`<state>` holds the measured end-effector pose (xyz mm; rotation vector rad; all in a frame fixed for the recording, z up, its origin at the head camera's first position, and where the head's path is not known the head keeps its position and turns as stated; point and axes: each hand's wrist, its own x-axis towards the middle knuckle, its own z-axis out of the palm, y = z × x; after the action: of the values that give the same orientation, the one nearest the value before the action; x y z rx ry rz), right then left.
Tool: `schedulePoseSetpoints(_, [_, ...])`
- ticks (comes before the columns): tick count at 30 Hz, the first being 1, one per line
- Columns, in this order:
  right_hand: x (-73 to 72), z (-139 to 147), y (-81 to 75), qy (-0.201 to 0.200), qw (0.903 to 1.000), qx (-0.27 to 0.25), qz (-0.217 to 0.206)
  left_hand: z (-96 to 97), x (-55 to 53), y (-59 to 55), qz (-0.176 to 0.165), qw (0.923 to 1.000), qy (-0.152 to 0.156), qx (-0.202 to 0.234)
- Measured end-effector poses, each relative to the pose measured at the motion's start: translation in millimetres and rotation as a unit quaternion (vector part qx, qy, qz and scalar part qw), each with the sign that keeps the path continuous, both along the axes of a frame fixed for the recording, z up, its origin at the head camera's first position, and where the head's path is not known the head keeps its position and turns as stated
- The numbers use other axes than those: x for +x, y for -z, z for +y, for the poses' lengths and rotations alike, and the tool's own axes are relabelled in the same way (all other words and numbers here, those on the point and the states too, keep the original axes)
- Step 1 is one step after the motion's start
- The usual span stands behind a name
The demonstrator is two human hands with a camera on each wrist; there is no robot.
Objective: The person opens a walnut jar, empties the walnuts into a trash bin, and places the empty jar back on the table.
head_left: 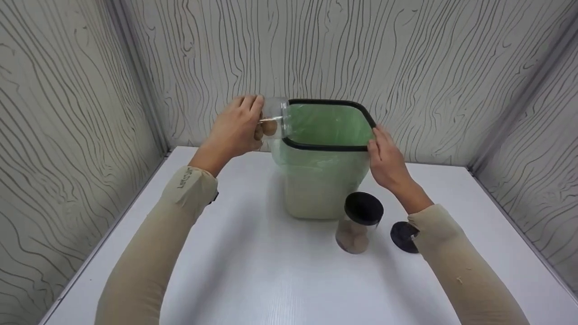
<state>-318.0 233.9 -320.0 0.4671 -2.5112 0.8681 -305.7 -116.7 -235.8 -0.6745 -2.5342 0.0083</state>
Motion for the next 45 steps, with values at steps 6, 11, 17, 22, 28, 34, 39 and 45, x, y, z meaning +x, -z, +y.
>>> schedulePoseSetpoints(6, [-0.5,0,-0.1,0.000,1.0000,0.000,0.002,4.0,1.0,-8.0,0.008,0.9993,0.003,-0.037])
schedulePoseSetpoints(11, [-0.9,1,0.0,0.000,1.0000,-0.003,0.003,11.6,-0.9,-10.8,0.035,0.9974,0.012,-0.062])
schedulePoseSetpoints(17, [-0.7,-1,-0.1,-0.001,1.0000,-0.002,0.002,24.3,-1.4,-11.0,0.097,0.9877,0.005,-0.123])
schedulePoseSetpoints(22, [0.3,-3,-0.7,-0.002,1.0000,-0.007,-0.003,34.9,-1.3,-10.2,0.168,0.9678,0.005,-0.187])
schedulePoseSetpoints(28, [0.9,-2,-0.6,0.000,1.0000,-0.007,-0.004,43.0,-3.5,-7.4,0.230,0.9444,0.007,-0.235])
schedulePoseSetpoints(34, [1.0,-2,-0.6,0.001,1.0000,-0.006,0.001,44.6,-5.1,-6.0,0.292,0.9148,-0.001,-0.279])
schedulePoseSetpoints(39, [0.8,-2,-0.5,0.001,1.0000,-0.006,0.001,44.7,-4.4,-6.3,0.318,0.8962,-0.014,-0.309])
schedulePoseSetpoints(45, [0.5,-1,0.1,0.002,1.0000,-0.006,0.001,43.6,-3.1,-6.8,0.299,0.9040,-0.019,-0.305])
